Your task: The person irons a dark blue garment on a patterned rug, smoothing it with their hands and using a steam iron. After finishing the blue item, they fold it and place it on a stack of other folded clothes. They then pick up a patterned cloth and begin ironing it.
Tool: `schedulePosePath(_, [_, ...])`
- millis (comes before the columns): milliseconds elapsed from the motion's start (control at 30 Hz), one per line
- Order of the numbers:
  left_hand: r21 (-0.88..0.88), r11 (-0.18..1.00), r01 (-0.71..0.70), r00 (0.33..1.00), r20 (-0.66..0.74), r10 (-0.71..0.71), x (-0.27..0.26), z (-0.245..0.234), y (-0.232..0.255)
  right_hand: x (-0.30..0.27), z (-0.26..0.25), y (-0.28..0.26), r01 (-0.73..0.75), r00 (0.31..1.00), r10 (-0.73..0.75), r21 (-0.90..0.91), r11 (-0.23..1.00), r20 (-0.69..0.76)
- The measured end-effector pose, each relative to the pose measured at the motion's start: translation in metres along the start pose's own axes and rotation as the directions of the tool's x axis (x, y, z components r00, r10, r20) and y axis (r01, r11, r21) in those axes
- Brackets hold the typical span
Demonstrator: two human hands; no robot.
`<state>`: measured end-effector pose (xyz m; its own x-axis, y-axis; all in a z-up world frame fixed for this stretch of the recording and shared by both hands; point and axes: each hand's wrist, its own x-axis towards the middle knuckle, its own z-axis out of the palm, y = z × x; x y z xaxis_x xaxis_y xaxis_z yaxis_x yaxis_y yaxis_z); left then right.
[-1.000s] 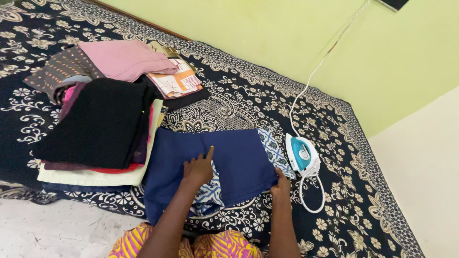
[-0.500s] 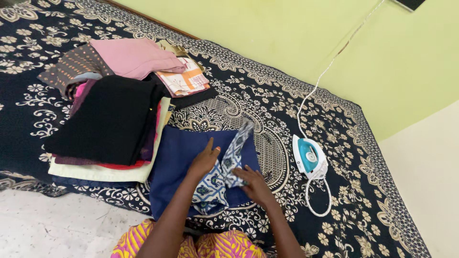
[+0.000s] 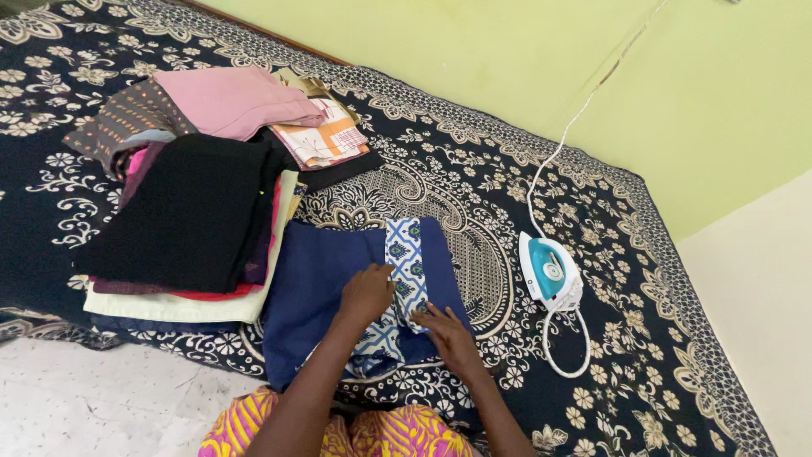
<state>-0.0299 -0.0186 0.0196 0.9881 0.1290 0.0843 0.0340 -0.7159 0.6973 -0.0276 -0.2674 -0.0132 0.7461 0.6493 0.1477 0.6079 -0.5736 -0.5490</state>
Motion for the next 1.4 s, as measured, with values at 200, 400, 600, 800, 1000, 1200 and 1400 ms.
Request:
schedulePosePath(200, [0.089, 0.963, -0.253, 0.967, -0.001, 0.255, -0.001, 0.004, 0.008, -0.016, -0.039, -0.015, 0.032, 0.972, -0.045, 0.060, 0.998, 0.233])
schedulePosePath(400, [0.257, 0.840, -0.478, 0.842, 0.407, 0.355, -0.013, 0.067, 0.009, -0.001, -0.054, -0.026, -0.111, 0.989, 0.134, 0.303, 0.946, -0.058])
schedulePosePath(600, [0.268, 0.820, -0.506, 0.770, 0.569, 0.289, -0.043, 0.103, 0.009, 0.097, -0.017, -0.014, 0.098, 0.995, -0.099, 0.027, 0.995, 0.012])
schedulePosePath(800, [0.220, 0.837, -0.501, 0.768, 0.559, 0.313, -0.035, 0.110, 0.003, 0.182, -0.013, 0.016, -0.204, 0.895, 0.087, -0.227, 0.952, -0.438])
schedulePosePath(1000, [0.251, 0.823, -0.510, 0.764, 0.572, 0.299, -0.037, 0.112, 0.007, 0.250, -0.028, 0.004, -0.097, 0.993, 0.121, -0.656, 0.748, -0.009])
schedulePosePath(1200, [0.240, 0.827, -0.509, 0.763, 0.571, 0.303, -0.036, 0.110, 0.008, 0.284, -0.032, 0.042, -0.154, 0.900, 0.219, -0.195, 0.969, 0.376])
schedulePosePath(1400, [0.225, 0.843, -0.490, 0.781, 0.543, 0.309, -0.038, 0.114, 0.007, 0.258, -0.017, 0.076, 0.034, 0.908, -0.075, -0.106, 0.994, -0.412])
